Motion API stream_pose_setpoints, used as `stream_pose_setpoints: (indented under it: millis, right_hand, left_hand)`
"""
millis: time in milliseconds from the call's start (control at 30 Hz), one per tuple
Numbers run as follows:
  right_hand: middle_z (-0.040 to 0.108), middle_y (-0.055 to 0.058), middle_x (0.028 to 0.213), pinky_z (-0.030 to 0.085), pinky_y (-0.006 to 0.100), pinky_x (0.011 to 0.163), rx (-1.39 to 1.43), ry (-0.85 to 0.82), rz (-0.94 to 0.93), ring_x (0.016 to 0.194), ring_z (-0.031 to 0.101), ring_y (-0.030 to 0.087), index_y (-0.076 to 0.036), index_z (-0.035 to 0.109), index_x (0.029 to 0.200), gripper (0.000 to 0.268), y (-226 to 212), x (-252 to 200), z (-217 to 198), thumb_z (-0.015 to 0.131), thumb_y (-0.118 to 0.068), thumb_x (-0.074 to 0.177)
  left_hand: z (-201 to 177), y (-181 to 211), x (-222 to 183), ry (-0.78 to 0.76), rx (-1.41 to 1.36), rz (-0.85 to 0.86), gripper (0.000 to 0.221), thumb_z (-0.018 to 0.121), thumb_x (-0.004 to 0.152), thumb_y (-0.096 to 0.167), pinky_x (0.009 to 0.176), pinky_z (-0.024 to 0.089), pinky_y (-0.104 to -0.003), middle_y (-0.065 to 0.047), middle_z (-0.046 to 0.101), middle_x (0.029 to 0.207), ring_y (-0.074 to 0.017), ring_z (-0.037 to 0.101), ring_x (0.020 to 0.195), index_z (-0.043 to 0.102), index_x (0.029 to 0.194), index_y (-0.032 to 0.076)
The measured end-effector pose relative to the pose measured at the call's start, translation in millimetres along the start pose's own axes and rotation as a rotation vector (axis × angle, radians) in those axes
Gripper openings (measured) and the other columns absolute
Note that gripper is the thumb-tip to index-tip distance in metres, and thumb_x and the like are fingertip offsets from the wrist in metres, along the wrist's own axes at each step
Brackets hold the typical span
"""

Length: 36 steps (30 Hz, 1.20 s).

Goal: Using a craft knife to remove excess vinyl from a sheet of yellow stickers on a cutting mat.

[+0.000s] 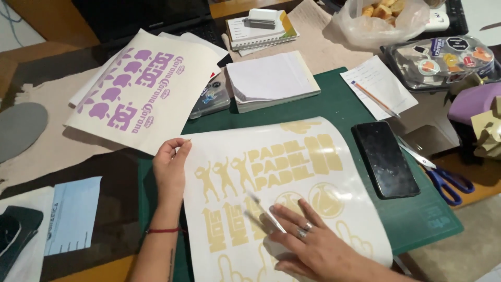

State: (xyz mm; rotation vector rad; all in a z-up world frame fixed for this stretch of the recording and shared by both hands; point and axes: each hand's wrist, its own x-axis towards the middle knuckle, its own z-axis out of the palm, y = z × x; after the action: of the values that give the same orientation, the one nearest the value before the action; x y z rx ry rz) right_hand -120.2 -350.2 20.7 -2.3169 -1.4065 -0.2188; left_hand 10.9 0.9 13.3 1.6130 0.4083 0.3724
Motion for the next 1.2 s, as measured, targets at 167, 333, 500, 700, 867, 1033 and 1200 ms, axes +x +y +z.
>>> stream_pose_setpoints:
  millis: [167, 333, 500, 700, 867, 1033, 1200]
  right_hand:
    - [0.046, 0.021, 0.169, 0.008, 0.064, 0.124, 0.25, -0.124, 0.176, 0.162, 0.028, 0.037, -0.013, 0.059, 0.136, 0.051, -3, 6, 14, 0.049, -0.058, 0.114]
    - [0.052, 0.022, 0.164, 0.009, 0.064, 0.125, 0.267, -0.141, 0.195, 0.161, 0.031, 0.037, -0.012, 0.059, 0.139, 0.048, -4, 8, 10, 0.059, -0.052, 0.112]
    - [0.051, 0.019, 0.166, 0.009, 0.063, 0.125, 0.278, -0.168, 0.206, 0.16, 0.033, 0.038, -0.014, 0.058, 0.139, 0.045, -5, 11, 5, 0.058, -0.051, 0.112]
    - [0.051, 0.017, 0.167, 0.012, 0.064, 0.125, 0.232, -0.115, 0.166, 0.159, 0.035, 0.039, -0.012, 0.061, 0.137, 0.046, -4, 9, 8, 0.062, -0.049, 0.11]
    - [0.048, 0.015, 0.169, 0.014, 0.064, 0.124, 0.192, -0.117, 0.142, 0.158, 0.037, 0.038, -0.01, 0.052, 0.15, 0.056, -2, 7, 10, 0.047, -0.055, 0.116]
    - [0.046, 0.017, 0.171, 0.01, 0.063, 0.125, 0.357, -0.202, 0.212, 0.16, 0.032, 0.039, -0.011, 0.048, 0.156, 0.055, -2, 12, -6, 0.055, -0.045, 0.114]
    - [0.06, 0.018, 0.16, 0.024, 0.061, 0.123, 0.385, -0.185, 0.233, 0.152, 0.047, 0.041, -0.011, 0.061, 0.142, 0.045, 2, 6, -27, 0.066, -0.042, 0.11]
  left_hand:
    - [-2, -3, 10, -0.021, -0.004, -0.041, 0.008, 0.077, 0.1, 0.015, 0.081, 0.055, -0.024, -0.002, 0.076, 0.098, -0.0097, 0.068, 0.089, 0.072, 0.103, 0.01]
    - [-18, 15, 1, -0.042, 0.337, 0.202, 0.006, 0.074, 0.101, 0.017, 0.092, 0.052, -0.032, -0.008, 0.07, 0.128, -0.0183, 0.066, 0.116, 0.072, 0.101, 0.011]
    - [-26, 46, -19, -0.043, 0.603, 0.507, 0.006, 0.07, 0.105, 0.016, 0.109, 0.046, -0.047, -0.018, 0.067, 0.15, -0.0321, 0.061, 0.143, 0.071, 0.102, 0.011]
    - [7, 49, -65, -0.494, 0.882, 0.817, 0.004, 0.067, 0.103, 0.011, 0.107, 0.061, -0.038, -0.012, 0.074, 0.14, -0.0251, 0.073, 0.127, 0.069, 0.1, 0.009]
    - [22, 25, -68, -0.645, 0.97, 0.748, 0.01, 0.067, 0.106, 0.017, 0.079, 0.063, -0.04, -0.002, 0.075, 0.123, -0.0244, 0.075, 0.103, 0.06, 0.111, 0.014]
    - [18, 9, -60, -0.667, 0.974, 0.558, 0.013, 0.063, 0.107, 0.023, 0.074, 0.066, -0.042, 0.0, 0.076, 0.135, -0.0263, 0.08, 0.1, 0.058, 0.116, 0.014]
    - [20, 8, -60, -0.642, 1.005, 0.53, 0.015, 0.064, 0.108, 0.026, 0.058, 0.062, -0.041, 0.005, 0.079, 0.113, -0.0226, 0.077, 0.084, 0.06, 0.119, 0.017]
